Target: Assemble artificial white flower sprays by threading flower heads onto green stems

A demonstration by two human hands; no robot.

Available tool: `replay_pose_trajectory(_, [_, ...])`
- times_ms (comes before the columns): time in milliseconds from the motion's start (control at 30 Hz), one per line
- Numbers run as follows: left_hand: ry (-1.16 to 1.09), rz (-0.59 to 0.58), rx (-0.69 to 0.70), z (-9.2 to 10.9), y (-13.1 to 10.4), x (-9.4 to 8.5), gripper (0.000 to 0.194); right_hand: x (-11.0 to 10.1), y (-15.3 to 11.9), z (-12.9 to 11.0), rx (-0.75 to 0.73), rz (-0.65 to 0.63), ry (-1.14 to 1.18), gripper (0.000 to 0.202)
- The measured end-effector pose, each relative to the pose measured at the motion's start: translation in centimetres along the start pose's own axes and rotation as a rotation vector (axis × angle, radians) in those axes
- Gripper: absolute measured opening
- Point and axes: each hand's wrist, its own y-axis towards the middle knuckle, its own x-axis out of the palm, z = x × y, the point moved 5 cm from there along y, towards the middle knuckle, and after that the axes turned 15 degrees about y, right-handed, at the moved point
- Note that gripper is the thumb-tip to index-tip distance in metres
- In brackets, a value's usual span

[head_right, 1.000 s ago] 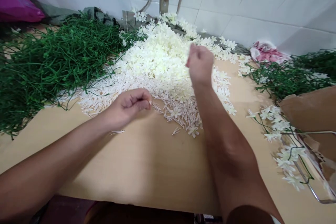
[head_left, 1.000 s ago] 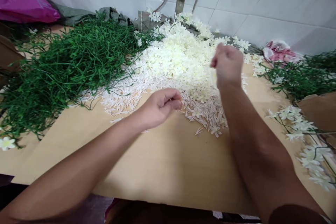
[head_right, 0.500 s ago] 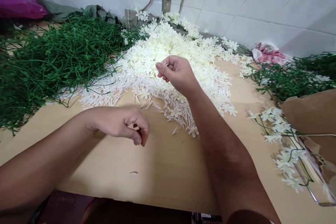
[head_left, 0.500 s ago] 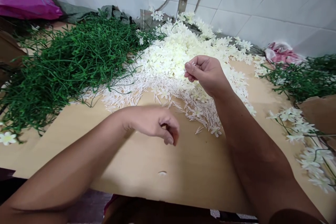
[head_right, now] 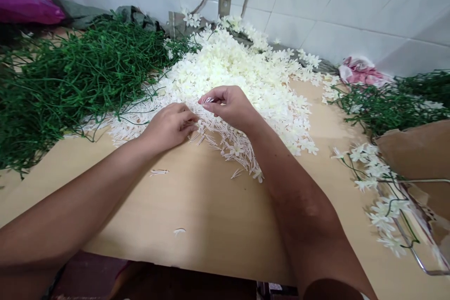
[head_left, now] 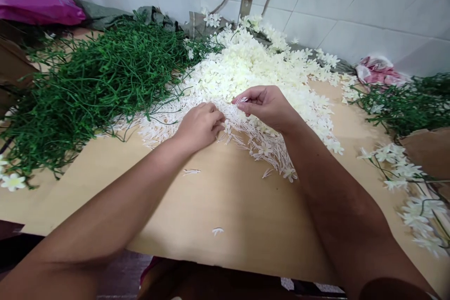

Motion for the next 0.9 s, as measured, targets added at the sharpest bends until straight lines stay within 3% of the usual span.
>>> replay_pose_trajectory(100, [-0.037, -0.004, -0.039, 0.1, 0.1, -0.1, 0.013, 0.2, 0.1, 0.8, 0.04, -0.007, 0.04, 0.022])
replay_pose_trajectory(300, [-0.381, 0.114, -0.332, -2.0, -0.5, 0.0, 0.009, 0.7, 0.1, 1.7, 0.077, 0.011, 0.218, 0.028])
replay_pose_trajectory(433, [-0.596, 0.138, -0.355, -1.8, -0.3, 0.6, 0.015, 1.2, 0.2, 1.7, 0.06, 0.038, 0.245, 0.029])
replay_pose_trajectory(700, [-1.049, 0.051, -0.405, -0.7, 0.1, 0.5, 0.011, 1.6, 0.3, 2.0, 0.02, 0.078, 0.214, 0.024])
replay_pose_trajectory(900, [-1.137, 0.001, -0.392, -0.4, 0.0, 0.2, 0.029, 2.0, 0.2, 1.7, 0.017, 0.078, 0.145, 0.017])
